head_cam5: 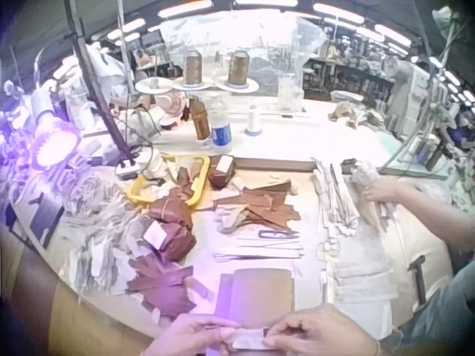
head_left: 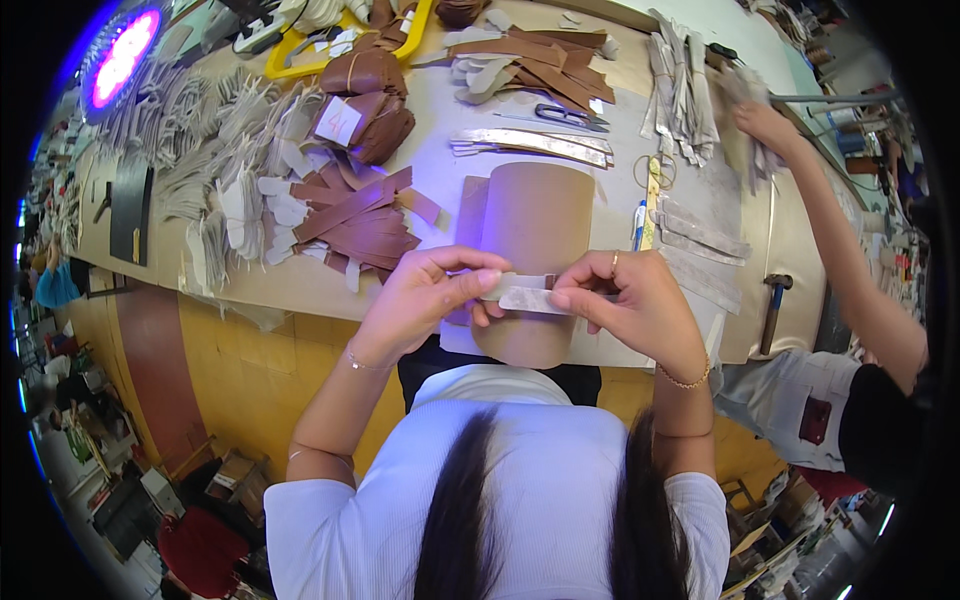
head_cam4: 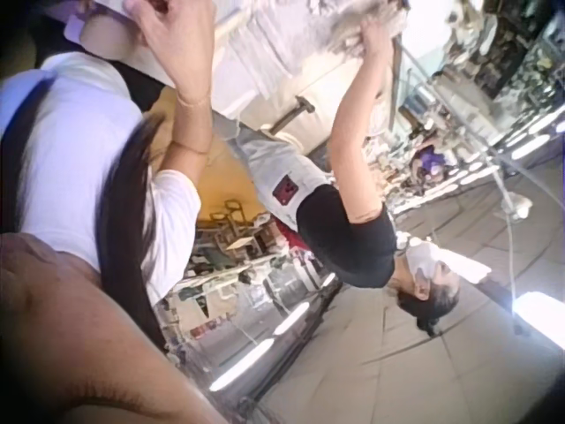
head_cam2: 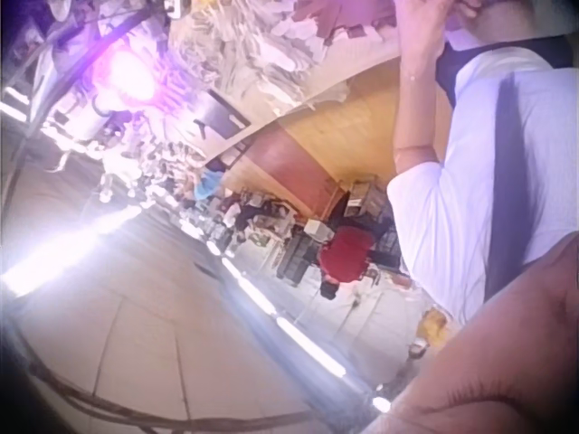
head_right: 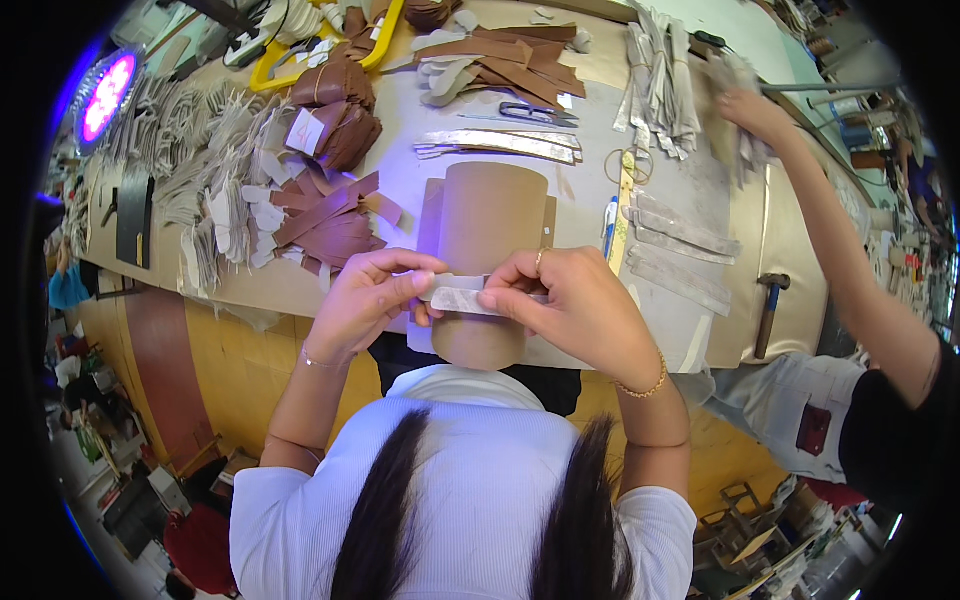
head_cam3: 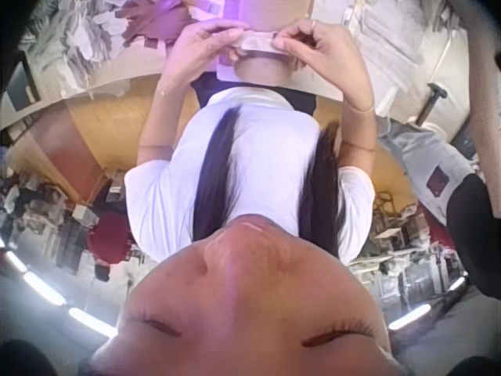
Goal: The person repeatedly picks up small white strips and brown leather pieces from a cluttered workbench, aligns them, and places them into a stack. The person handles the items one at a time throughout the clip.
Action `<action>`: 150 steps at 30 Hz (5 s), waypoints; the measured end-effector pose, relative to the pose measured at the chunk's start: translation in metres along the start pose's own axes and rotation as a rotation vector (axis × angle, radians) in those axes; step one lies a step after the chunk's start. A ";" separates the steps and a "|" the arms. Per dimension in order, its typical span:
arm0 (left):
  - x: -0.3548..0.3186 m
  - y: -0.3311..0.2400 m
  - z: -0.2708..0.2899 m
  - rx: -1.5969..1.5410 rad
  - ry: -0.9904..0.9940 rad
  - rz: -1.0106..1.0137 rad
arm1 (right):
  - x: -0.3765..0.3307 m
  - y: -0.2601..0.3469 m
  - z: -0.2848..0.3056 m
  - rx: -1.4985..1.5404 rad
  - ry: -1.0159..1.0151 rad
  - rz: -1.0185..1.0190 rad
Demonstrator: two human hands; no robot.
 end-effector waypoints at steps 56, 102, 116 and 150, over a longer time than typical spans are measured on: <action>0.009 0.018 0.012 -0.078 -0.043 -0.022 | 0.011 -0.019 -0.001 -0.034 -0.020 -0.115; 0.014 0.052 0.039 -0.226 0.020 -0.119 | -0.017 -0.123 0.009 0.916 -0.041 -0.149; 0.020 0.050 0.036 -0.147 0.004 -0.082 | -0.012 -0.137 -0.003 0.932 -0.120 -0.146; 0.013 0.062 0.042 -0.278 0.039 -0.147 | -0.025 -0.110 0.010 0.763 -0.268 -0.067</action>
Point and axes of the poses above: each hand's wrist, its own x-axis towards the middle knuckle, its own z-axis out of the back of the hand, y = z × x, the point moved 7 cm from there along x, towards the middle knuckle, and after that the axes turned 9 degrees about x, right-handed, at the moved point
